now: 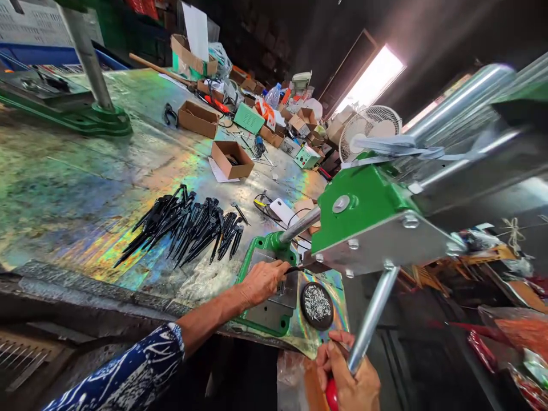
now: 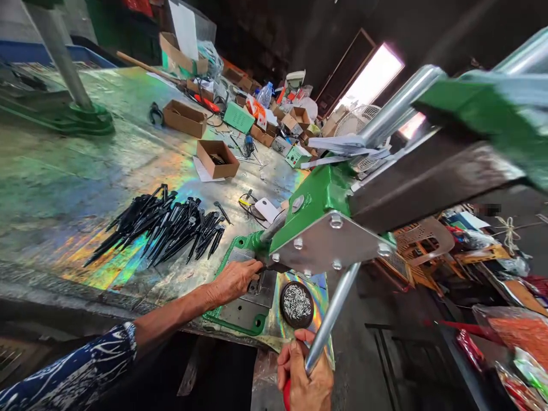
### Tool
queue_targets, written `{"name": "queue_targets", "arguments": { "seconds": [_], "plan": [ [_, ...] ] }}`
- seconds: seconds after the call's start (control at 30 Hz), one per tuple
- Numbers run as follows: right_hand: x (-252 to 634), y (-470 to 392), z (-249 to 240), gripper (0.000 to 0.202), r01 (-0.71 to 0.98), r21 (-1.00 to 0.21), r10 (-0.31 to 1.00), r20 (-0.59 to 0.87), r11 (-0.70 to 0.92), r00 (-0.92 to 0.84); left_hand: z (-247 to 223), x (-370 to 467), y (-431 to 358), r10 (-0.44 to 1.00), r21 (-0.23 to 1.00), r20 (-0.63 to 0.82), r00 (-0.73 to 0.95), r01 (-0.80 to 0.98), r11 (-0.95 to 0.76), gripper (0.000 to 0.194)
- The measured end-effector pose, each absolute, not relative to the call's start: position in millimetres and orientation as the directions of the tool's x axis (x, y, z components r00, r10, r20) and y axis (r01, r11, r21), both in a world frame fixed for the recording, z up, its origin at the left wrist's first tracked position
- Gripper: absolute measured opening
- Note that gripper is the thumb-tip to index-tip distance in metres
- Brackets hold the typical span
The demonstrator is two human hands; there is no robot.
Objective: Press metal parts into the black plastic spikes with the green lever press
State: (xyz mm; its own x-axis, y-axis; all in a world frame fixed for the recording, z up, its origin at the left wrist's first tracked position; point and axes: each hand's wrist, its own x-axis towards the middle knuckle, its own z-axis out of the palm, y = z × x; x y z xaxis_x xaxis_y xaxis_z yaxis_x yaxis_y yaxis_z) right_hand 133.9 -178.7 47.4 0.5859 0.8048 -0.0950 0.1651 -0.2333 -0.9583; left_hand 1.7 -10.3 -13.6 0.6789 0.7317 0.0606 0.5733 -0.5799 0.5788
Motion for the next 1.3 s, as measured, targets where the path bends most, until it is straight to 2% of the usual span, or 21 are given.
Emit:
{"name": "queue_targets", "arguments": {
  "seconds": [0.1,0.33,0.57,0.77,0.93,1.03,1.17,1.3],
  "plan": [
    [138.8,-181.2,48.6,0.037,0.175,-0.955,0.792,-0.086,-0.238,0.604,-9.0,4.3,-11.1,0.714,0.594,0.083,0.695,0.540,-0.596,0.017],
    [140.6,-174.7,30.2,0.041,0.120,-0.960,0.817,-0.147,-0.254,0.558,-15.9,-3.8,-3.8,0.706,0.572,0.013,0.708,0.574,-0.586,0.020],
    [145.0,-173.8,35.7,0.039,0.173,-0.952,0.870,-0.148,-0.255,0.470,-12.8,-3.0,-6.0,0.725,0.585,0.039,0.688,0.573,-0.575,0.027],
    [143.9,-186.0,52.2,0.039,0.117,-0.925,0.847,-0.273,-0.361,0.455,-8.6,-3.2,-9.4,0.733,0.566,0.000,0.680,0.605,-0.561,0.026],
    [136.3,-178.4,46.4,0.038,0.153,-0.945,0.799,-0.150,-0.290,0.583,-10.1,-2.6,-8.4,0.725,0.578,0.007,0.688,0.589,-0.565,0.027],
    [134.9,-173.3,35.8,0.036,0.108,-0.959,0.796,-0.151,-0.262,0.586,-11.1,-2.1,-7.4,0.721,0.580,0.007,0.693,0.584,-0.568,0.029],
    [135.1,-171.3,26.0,0.036,0.105,-0.982,0.781,-0.060,-0.159,0.621,-13.3,-2.5,-6.5,0.720,0.592,0.031,0.694,0.567,-0.572,0.030],
    [134.7,-177.4,35.4,0.038,0.127,-0.983,0.759,-0.017,-0.132,0.651,-20.4,-2.0,-5.8,0.745,0.588,0.045,0.666,0.585,-0.558,0.033]
  ]
}}
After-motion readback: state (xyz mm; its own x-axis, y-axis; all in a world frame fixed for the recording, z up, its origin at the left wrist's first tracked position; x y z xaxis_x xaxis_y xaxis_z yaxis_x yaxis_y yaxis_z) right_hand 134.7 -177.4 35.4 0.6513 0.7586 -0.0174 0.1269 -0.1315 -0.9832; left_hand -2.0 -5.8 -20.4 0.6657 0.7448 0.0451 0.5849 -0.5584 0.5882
